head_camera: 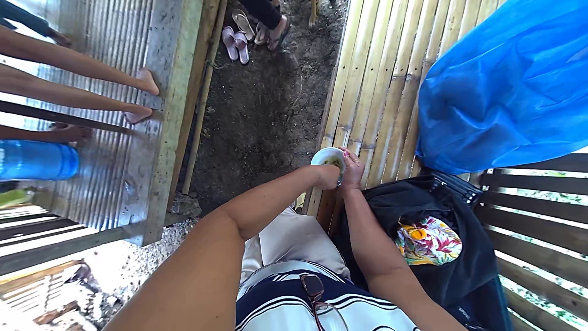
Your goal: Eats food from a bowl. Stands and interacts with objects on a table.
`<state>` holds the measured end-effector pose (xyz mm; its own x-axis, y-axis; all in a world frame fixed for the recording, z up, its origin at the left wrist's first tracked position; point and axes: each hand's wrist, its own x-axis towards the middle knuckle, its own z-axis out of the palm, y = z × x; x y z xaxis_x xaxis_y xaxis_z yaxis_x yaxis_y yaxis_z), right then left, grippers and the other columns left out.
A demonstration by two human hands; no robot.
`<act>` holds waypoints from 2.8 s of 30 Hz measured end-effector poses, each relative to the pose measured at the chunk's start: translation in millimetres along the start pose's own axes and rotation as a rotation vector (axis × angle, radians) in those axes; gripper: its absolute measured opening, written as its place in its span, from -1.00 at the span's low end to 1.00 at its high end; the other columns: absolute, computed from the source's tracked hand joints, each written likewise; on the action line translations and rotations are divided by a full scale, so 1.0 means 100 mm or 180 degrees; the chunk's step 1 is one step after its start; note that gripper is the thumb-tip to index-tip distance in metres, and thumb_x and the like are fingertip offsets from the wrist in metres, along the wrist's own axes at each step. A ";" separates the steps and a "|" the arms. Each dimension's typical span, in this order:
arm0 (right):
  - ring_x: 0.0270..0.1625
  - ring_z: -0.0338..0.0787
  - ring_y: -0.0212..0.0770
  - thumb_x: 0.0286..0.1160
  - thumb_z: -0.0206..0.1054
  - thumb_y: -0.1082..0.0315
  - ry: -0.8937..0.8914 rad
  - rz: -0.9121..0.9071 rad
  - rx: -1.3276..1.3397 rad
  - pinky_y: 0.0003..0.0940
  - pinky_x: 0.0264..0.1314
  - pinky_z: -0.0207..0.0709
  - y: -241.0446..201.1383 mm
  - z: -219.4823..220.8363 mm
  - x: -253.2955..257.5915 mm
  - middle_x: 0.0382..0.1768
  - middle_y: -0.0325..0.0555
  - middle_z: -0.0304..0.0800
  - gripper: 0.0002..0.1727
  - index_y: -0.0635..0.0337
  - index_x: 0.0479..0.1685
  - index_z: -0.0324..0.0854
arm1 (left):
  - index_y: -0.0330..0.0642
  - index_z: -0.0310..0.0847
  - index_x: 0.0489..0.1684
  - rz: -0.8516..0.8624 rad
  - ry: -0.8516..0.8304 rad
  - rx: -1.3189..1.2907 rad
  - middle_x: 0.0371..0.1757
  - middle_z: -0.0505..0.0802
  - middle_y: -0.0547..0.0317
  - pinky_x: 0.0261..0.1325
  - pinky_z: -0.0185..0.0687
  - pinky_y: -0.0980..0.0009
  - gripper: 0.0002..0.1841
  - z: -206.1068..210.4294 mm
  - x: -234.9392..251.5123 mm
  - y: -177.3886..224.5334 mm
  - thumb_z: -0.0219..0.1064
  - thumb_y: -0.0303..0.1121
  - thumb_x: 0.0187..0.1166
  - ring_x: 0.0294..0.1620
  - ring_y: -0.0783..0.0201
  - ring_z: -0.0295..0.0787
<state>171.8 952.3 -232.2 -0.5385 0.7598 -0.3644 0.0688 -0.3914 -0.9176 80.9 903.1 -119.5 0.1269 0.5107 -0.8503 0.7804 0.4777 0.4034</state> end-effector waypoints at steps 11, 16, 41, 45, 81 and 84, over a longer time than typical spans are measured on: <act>0.21 0.79 -0.29 0.74 0.11 0.43 -0.0072 -0.0016 0.0065 -0.31 0.37 0.61 0.00 0.00 0.00 0.12 0.04 0.87 -0.67 0.37 0.17 0.76 | -0.26 0.61 -0.34 -0.0480 -0.0201 -0.1070 -0.54 0.58 0.17 -0.57 0.22 0.37 -0.68 0.01 -0.07 -0.09 0.01 -0.36 0.82 -0.66 0.33 0.33; 0.23 0.79 -0.25 0.75 0.11 0.42 -0.0110 -0.0036 -0.0004 -0.26 0.40 0.61 0.01 0.00 -0.01 0.15 0.07 0.85 -0.67 0.36 0.20 0.75 | -0.23 0.64 -0.10 -0.0384 -0.0090 -0.1909 -0.51 0.57 0.22 -0.61 0.15 0.48 -0.71 0.14 -0.11 -0.29 0.01 -0.32 0.87 -0.69 0.43 0.25; 0.22 0.80 -0.26 0.74 0.09 0.45 -0.0037 -0.0004 0.0231 -0.31 0.37 0.63 0.01 0.01 -0.01 0.14 0.05 0.87 -0.66 0.40 0.17 0.75 | -0.40 0.72 -0.17 -0.0242 0.0427 -0.0574 -0.18 0.80 -0.22 0.00 0.64 -0.18 -0.82 0.16 -0.05 -0.08 0.23 -0.45 0.63 -0.07 -0.14 0.77; 0.22 0.80 -0.25 0.74 0.07 0.46 0.0040 -0.0086 0.0224 -0.30 0.38 0.62 0.02 0.04 -0.03 0.14 0.10 0.85 -0.66 0.44 0.19 0.73 | -0.36 0.69 -0.25 -0.0307 0.0186 -0.0615 -0.42 0.67 -0.04 -0.41 0.48 0.09 -0.82 0.07 -0.02 -0.09 0.21 -0.45 0.68 -0.48 0.09 0.56; 0.23 0.81 -0.27 0.74 0.08 0.46 -0.0063 -0.0204 0.0100 -0.33 0.39 0.61 0.05 0.06 -0.04 0.14 0.11 0.86 -0.66 0.44 0.20 0.73 | -0.33 0.71 -0.14 -0.0173 0.0008 -0.0357 -0.37 0.70 0.00 -0.35 0.52 0.14 -0.74 -0.02 -0.25 -0.14 0.09 -0.43 0.79 -0.46 0.16 0.58; 0.18 0.82 -0.28 0.74 0.09 0.46 -0.0039 -0.0104 0.0186 -0.33 0.35 0.64 0.03 0.05 -0.04 0.11 0.07 0.87 -0.67 0.42 0.18 0.74 | -0.34 0.69 -0.13 -0.0407 0.0330 -0.0888 -0.43 0.67 0.00 -0.45 0.46 0.18 -0.79 0.05 -0.27 -0.16 0.13 -0.45 0.73 -0.55 0.17 0.51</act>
<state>169.7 945.1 -232.8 -0.5499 0.7663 -0.3321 0.0019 -0.3965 -0.9180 67.8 878.3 -104.9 -0.0355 0.4972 -0.8669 0.5864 0.7128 0.3848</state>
